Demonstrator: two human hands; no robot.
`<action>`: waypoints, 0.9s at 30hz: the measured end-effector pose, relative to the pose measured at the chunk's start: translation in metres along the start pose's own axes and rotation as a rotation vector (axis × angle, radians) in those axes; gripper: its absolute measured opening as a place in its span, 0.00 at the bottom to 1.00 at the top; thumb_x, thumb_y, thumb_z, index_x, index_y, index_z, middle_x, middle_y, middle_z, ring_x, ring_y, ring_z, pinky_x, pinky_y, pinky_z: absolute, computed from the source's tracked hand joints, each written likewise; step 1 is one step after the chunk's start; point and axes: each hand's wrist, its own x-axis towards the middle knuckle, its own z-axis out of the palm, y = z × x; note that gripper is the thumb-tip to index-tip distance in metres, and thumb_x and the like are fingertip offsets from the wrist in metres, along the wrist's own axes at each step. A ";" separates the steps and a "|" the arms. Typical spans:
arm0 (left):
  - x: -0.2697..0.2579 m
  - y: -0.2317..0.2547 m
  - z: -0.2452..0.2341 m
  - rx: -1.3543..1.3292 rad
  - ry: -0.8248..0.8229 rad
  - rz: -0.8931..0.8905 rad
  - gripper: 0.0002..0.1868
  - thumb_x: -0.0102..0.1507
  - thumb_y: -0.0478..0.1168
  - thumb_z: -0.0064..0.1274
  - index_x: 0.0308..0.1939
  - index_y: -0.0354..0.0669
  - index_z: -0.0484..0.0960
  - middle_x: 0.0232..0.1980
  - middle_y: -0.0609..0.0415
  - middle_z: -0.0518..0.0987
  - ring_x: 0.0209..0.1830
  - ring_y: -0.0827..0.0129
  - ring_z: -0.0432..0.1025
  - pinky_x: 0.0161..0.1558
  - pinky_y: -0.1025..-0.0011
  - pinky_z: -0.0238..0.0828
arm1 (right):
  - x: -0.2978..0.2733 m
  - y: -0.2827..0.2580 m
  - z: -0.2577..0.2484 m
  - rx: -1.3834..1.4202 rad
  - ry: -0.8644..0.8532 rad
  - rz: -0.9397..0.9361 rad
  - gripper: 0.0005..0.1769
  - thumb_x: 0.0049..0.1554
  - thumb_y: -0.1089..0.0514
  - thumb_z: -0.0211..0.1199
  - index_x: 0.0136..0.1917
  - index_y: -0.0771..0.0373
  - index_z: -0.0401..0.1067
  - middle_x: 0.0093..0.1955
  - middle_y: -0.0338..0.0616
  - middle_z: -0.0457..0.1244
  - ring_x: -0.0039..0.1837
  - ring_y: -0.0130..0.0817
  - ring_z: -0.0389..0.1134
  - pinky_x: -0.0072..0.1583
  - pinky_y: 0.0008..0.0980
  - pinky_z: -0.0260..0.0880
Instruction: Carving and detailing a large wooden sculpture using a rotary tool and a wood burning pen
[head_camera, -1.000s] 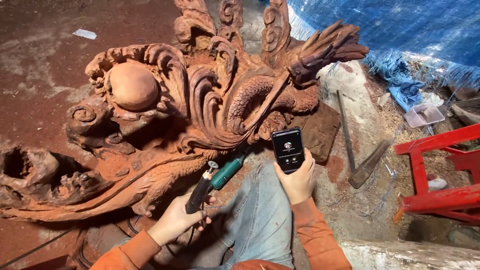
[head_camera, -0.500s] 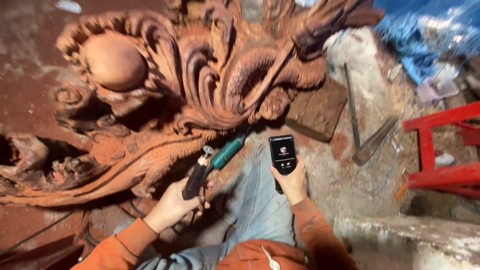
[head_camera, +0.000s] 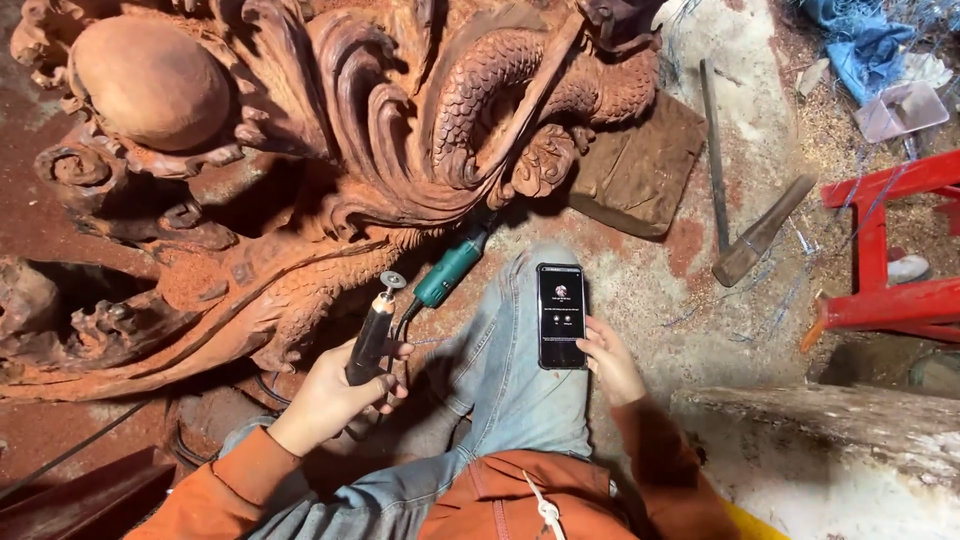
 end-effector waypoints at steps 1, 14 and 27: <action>0.000 0.000 0.000 0.001 0.001 -0.001 0.25 0.57 0.21 0.49 0.58 0.33 0.83 0.30 0.39 0.85 0.21 0.65 0.74 0.24 0.74 0.71 | 0.001 -0.002 0.001 0.001 -0.001 0.001 0.33 0.58 0.73 0.49 0.77 0.73 0.55 0.69 0.62 0.62 0.64 0.44 0.66 0.64 0.36 0.67; -0.002 -0.003 0.000 0.007 0.006 0.017 0.23 0.56 0.20 0.50 0.56 0.30 0.82 0.36 0.42 0.85 0.25 0.64 0.76 0.25 0.73 0.72 | 0.013 0.031 -0.029 0.083 -0.160 -0.049 0.45 0.48 0.83 0.48 0.79 0.73 0.49 0.76 0.61 0.54 0.67 0.44 0.63 0.63 0.34 0.65; -0.002 0.001 0.001 0.034 -0.003 0.040 0.23 0.56 0.22 0.51 0.55 0.30 0.83 0.29 0.42 0.84 0.21 0.66 0.73 0.25 0.74 0.71 | 0.014 0.032 -0.029 0.050 -0.180 -0.081 0.49 0.45 0.84 0.54 0.79 0.72 0.48 0.75 0.62 0.54 0.67 0.45 0.64 0.62 0.36 0.69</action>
